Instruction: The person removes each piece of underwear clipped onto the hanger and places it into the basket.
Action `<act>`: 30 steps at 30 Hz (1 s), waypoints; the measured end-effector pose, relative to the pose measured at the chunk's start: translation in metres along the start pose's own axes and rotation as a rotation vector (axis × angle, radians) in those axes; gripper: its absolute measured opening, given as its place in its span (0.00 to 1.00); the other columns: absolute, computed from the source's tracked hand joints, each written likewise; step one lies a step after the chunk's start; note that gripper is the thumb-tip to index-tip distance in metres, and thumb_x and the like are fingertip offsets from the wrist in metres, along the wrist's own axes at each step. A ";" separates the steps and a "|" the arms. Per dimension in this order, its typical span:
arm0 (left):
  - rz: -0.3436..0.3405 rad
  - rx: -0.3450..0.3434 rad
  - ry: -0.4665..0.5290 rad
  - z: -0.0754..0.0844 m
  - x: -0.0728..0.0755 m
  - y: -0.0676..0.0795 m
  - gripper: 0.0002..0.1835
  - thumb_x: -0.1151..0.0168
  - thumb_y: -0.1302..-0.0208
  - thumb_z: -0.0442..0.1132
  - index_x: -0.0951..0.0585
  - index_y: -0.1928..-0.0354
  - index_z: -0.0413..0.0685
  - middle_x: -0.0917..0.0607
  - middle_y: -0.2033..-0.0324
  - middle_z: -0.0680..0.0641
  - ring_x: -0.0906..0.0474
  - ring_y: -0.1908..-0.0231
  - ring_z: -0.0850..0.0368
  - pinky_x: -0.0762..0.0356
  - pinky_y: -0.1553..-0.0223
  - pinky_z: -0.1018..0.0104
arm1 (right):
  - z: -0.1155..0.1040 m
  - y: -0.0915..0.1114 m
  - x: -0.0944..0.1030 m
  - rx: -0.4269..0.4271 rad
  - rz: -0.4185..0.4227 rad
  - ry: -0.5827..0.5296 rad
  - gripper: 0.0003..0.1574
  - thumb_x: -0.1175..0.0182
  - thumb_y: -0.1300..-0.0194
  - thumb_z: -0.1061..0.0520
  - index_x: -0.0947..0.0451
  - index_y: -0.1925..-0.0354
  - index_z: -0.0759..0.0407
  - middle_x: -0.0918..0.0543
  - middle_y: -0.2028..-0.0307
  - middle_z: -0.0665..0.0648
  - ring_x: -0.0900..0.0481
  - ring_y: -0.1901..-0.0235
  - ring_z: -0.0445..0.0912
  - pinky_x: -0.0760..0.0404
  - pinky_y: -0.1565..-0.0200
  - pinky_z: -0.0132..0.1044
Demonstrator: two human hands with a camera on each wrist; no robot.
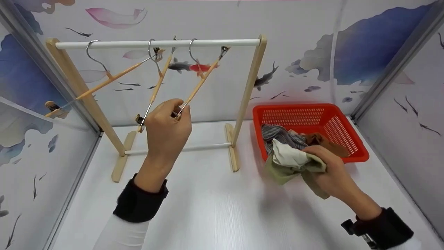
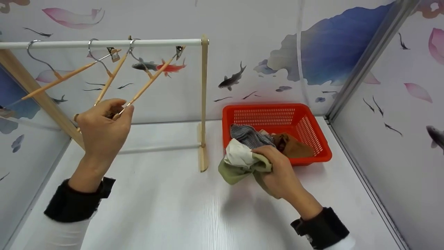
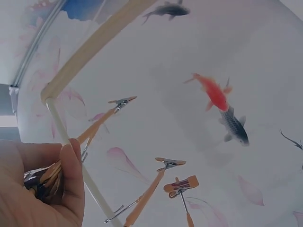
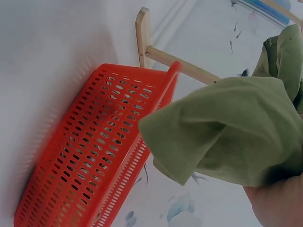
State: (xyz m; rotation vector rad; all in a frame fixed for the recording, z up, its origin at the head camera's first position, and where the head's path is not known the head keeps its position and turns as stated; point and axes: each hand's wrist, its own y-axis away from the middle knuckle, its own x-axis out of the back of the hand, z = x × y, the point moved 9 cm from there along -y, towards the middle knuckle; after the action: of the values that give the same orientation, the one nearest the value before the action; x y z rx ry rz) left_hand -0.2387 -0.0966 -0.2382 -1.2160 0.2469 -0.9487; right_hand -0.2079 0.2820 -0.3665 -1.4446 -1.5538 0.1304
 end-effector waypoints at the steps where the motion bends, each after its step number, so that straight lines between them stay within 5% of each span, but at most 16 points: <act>1: 0.007 0.002 0.007 0.000 0.001 0.002 0.06 0.29 0.39 0.23 0.15 0.61 0.26 0.14 0.76 0.37 0.15 0.76 0.47 0.15 0.74 0.55 | 0.003 -0.001 0.003 -0.020 0.011 -0.005 0.35 0.38 0.54 0.88 0.17 0.50 0.66 0.15 0.55 0.56 0.22 0.52 0.37 0.27 0.44 0.21; 8: 0.027 -0.006 0.030 -0.001 0.002 0.019 0.12 0.26 0.40 0.24 0.17 0.57 0.25 0.12 0.73 0.36 0.12 0.75 0.47 0.13 0.73 0.56 | 0.023 0.001 0.012 -0.155 0.055 0.024 0.31 0.36 0.50 0.86 0.16 0.50 0.66 0.15 0.56 0.50 0.22 0.55 0.35 0.28 0.48 0.20; 24: 0.008 0.067 0.129 -0.010 0.001 0.050 0.06 0.30 0.32 0.30 0.14 0.59 0.30 0.10 0.67 0.41 0.10 0.69 0.53 0.13 0.66 0.68 | 0.053 -0.009 0.033 -0.278 0.099 0.105 0.27 0.37 0.45 0.83 0.17 0.48 0.70 0.16 0.53 0.42 0.24 0.52 0.26 0.30 0.49 0.17; 30: -0.003 0.097 0.130 -0.015 0.004 0.058 0.06 0.33 0.30 0.29 0.13 0.59 0.31 0.11 0.69 0.42 0.11 0.71 0.54 0.14 0.67 0.68 | 0.072 -0.026 0.052 -0.410 0.097 0.204 0.23 0.37 0.36 0.75 0.19 0.42 0.69 0.15 0.49 0.61 0.28 0.55 0.27 0.31 0.54 0.23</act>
State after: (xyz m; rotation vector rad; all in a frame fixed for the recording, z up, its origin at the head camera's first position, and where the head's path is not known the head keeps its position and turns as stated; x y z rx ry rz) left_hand -0.2176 -0.1076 -0.2933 -1.0673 0.2990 -1.0321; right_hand -0.2665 0.3537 -0.3584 -1.7903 -1.3937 -0.2865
